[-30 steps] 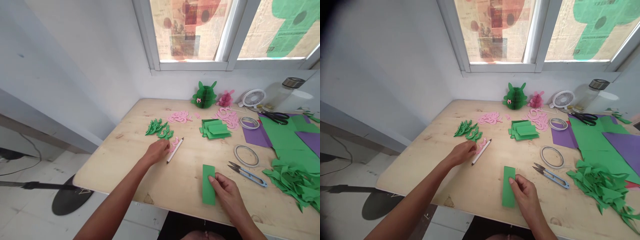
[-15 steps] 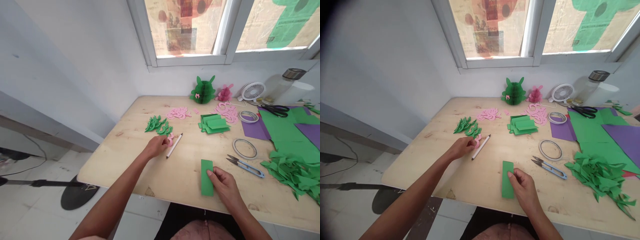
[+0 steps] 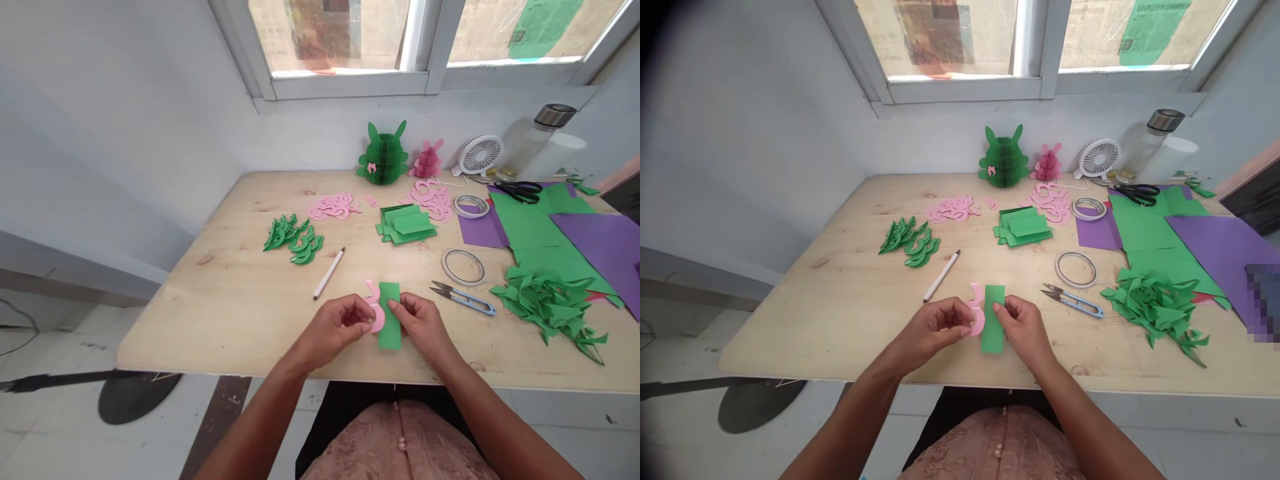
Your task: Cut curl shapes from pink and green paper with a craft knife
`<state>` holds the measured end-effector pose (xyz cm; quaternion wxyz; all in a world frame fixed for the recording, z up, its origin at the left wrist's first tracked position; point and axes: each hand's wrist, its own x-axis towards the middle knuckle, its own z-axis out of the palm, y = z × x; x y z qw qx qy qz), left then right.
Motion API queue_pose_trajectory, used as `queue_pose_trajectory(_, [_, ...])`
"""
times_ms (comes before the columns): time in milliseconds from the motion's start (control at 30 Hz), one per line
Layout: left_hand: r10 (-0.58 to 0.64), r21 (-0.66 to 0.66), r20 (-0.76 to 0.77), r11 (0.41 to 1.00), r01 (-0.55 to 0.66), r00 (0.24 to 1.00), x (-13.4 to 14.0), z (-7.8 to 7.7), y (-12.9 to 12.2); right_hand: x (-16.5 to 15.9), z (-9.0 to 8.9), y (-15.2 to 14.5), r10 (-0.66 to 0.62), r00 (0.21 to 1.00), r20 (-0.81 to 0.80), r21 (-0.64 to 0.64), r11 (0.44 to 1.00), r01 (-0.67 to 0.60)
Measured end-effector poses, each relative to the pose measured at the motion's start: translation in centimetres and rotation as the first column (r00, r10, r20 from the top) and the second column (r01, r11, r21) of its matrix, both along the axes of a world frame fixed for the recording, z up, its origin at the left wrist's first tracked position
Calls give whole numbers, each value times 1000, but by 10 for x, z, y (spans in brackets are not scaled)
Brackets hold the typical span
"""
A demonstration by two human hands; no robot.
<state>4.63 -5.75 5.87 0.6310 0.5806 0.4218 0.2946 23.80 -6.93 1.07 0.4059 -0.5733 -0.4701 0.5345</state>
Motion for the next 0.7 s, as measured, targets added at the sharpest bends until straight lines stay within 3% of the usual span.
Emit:
queue_pose_trajectory(267, [-63,30,-63,997,65,996,21,-14,-6,-5,17,-7,-35,994,-106,-46,998,30])
queue_pose_trajectory(700, [-49,174,-242,980,93,969,25,-13,-11,-6,19,-12,-86,991,-105,-22,996,84])
